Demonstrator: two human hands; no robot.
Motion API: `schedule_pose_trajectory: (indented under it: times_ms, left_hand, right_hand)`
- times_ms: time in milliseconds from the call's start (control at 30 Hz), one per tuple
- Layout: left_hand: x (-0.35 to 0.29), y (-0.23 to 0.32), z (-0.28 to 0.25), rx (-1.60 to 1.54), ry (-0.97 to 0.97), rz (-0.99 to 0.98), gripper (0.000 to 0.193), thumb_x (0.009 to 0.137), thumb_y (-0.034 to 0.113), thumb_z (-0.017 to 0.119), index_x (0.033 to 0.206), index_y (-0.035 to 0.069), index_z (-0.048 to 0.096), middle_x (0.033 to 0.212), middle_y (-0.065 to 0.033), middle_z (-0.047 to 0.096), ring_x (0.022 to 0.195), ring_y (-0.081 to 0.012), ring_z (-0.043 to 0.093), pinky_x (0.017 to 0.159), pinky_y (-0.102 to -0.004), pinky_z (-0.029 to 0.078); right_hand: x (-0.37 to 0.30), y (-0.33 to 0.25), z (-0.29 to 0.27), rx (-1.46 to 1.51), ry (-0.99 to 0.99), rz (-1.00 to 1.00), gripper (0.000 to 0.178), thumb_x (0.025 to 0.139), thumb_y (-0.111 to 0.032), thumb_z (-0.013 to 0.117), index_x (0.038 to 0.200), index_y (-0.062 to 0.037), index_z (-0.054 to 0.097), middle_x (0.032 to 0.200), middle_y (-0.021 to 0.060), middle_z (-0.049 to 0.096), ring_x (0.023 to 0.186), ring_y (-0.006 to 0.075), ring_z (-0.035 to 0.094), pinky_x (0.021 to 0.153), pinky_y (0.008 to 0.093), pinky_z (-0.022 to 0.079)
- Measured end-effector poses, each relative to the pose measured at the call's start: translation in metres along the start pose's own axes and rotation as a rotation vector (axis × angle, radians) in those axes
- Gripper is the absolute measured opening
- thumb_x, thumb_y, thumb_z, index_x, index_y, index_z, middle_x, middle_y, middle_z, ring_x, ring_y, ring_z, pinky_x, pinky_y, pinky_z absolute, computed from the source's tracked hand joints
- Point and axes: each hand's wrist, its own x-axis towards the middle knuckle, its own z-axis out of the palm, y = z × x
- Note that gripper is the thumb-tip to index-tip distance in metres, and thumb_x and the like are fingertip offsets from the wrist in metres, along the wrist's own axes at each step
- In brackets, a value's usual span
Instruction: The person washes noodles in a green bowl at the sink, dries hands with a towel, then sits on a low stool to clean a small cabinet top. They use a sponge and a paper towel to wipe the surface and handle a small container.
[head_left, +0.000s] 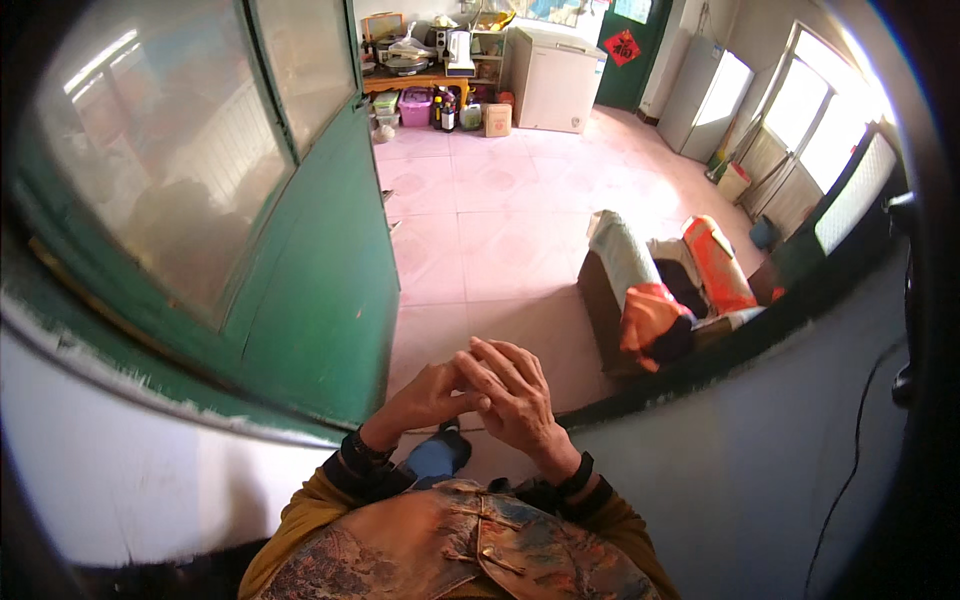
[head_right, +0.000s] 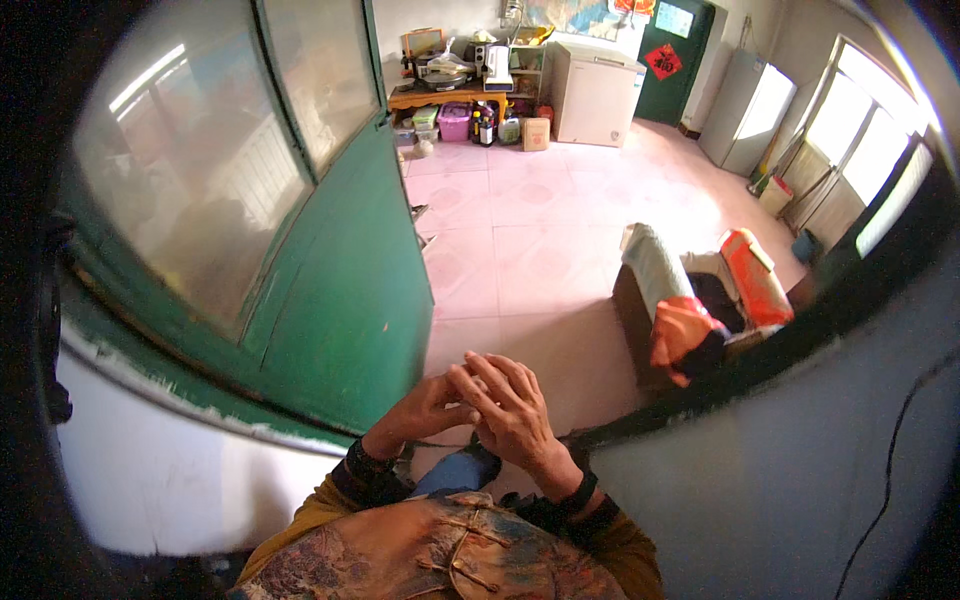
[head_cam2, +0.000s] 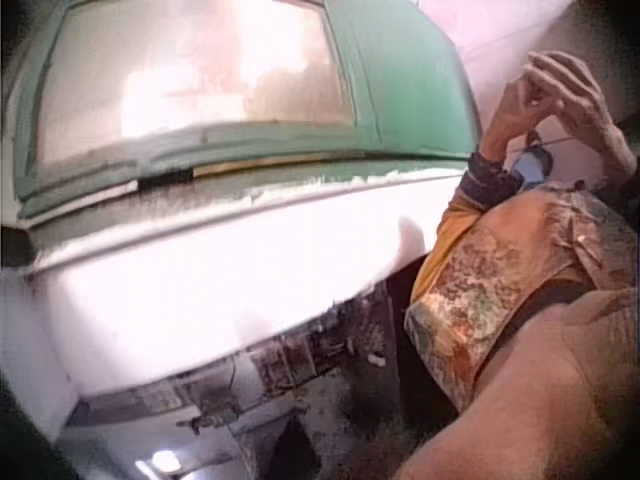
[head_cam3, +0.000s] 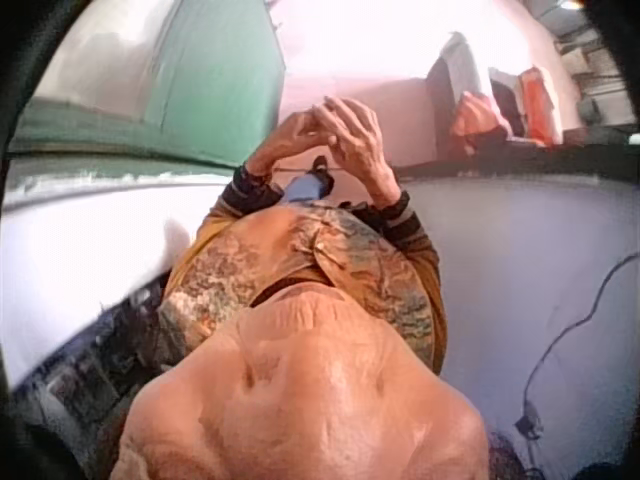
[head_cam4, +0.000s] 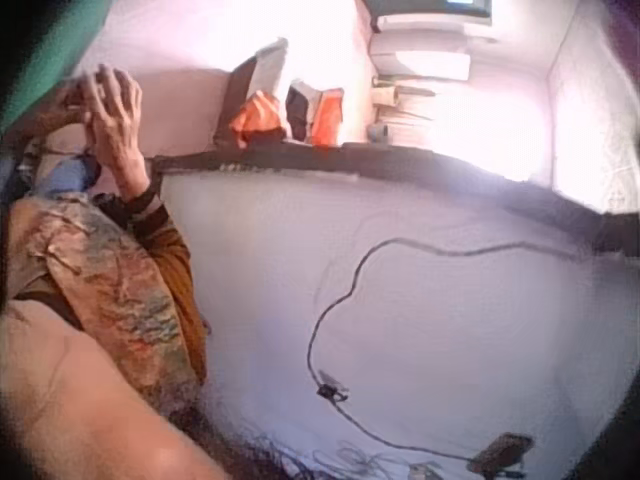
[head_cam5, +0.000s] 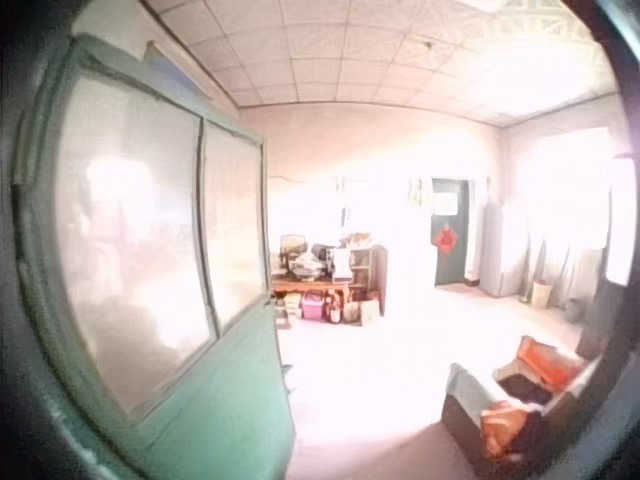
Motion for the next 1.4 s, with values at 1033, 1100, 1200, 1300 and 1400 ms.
schedule_pose_trajectory:
  times_ms: [1033, 1100, 1200, 1300, 1400]
  left_hand:
    - [0.452, 0.047, -0.228, 0.368, -0.466, 0.082, 0.035, 0.09, 0.022, 0.071, 0.114, -0.002, 0.066, 0.103, -0.0179, 0.071, 0.098, -0.0303, 0.066, 0.089, -0.0384, 0.05]
    - [0.475, 0.045, -0.232, 0.376, -0.403, 0.108, 0.034, 0.09, 0.023, 0.071, 0.113, -0.002, 0.067, 0.104, -0.0173, 0.071, 0.099, -0.0299, 0.066, 0.089, -0.038, 0.05]
    - [0.501, 0.042, -0.248, 0.327, -0.449, 0.018, 0.033, 0.09, 0.023, 0.071, 0.113, -0.001, 0.067, 0.104, -0.017, 0.071, 0.099, -0.0295, 0.065, 0.09, -0.0376, 0.05]
    - [0.528, 0.038, -0.261, 0.322, -0.451, 0.025, 0.034, 0.088, 0.023, 0.071, 0.113, -0.001, 0.067, 0.103, -0.0176, 0.071, 0.098, -0.0299, 0.066, 0.088, -0.0382, 0.05]
    - [0.559, 0.031, -0.275, 0.318, -0.435, 0.034, 0.035, 0.088, 0.022, 0.071, 0.112, -0.003, 0.065, 0.103, -0.0183, 0.07, 0.098, -0.0307, 0.065, 0.087, -0.0392, 0.05]
  right_hand:
    - [0.278, 0.425, 0.022, 0.335, -0.378, 0.001, 0.087, 0.074, -0.015, 0.078, 0.15, -0.0027, 0.037, 0.119, 0.0192, 0.065, 0.1, 0.0365, 0.067, 0.083, 0.0415, 0.055]
    - [0.29, 0.449, 0.021, 0.308, -0.407, 0.005, 0.085, 0.076, -0.017, 0.078, 0.149, -0.0026, 0.038, 0.116, 0.0187, 0.066, 0.098, 0.0364, 0.067, 0.082, 0.0413, 0.055]
    - [0.304, 0.479, 0.023, 0.306, -0.435, -0.002, 0.082, 0.079, -0.019, 0.077, 0.149, -0.0023, 0.039, 0.112, 0.0178, 0.067, 0.095, 0.036, 0.068, 0.081, 0.0413, 0.055]
    - [0.316, 0.505, 0.027, 0.32, -0.471, 0.021, 0.079, 0.079, -0.018, 0.076, 0.148, -0.0021, 0.04, 0.11, 0.017, 0.067, 0.093, 0.036, 0.068, 0.08, 0.0414, 0.055]
    - [0.33, 0.534, 0.033, 0.303, -0.474, 0.021, 0.078, 0.078, -0.015, 0.076, 0.147, -0.0018, 0.041, 0.11, 0.0168, 0.068, 0.092, 0.0363, 0.069, 0.08, 0.0414, 0.056]
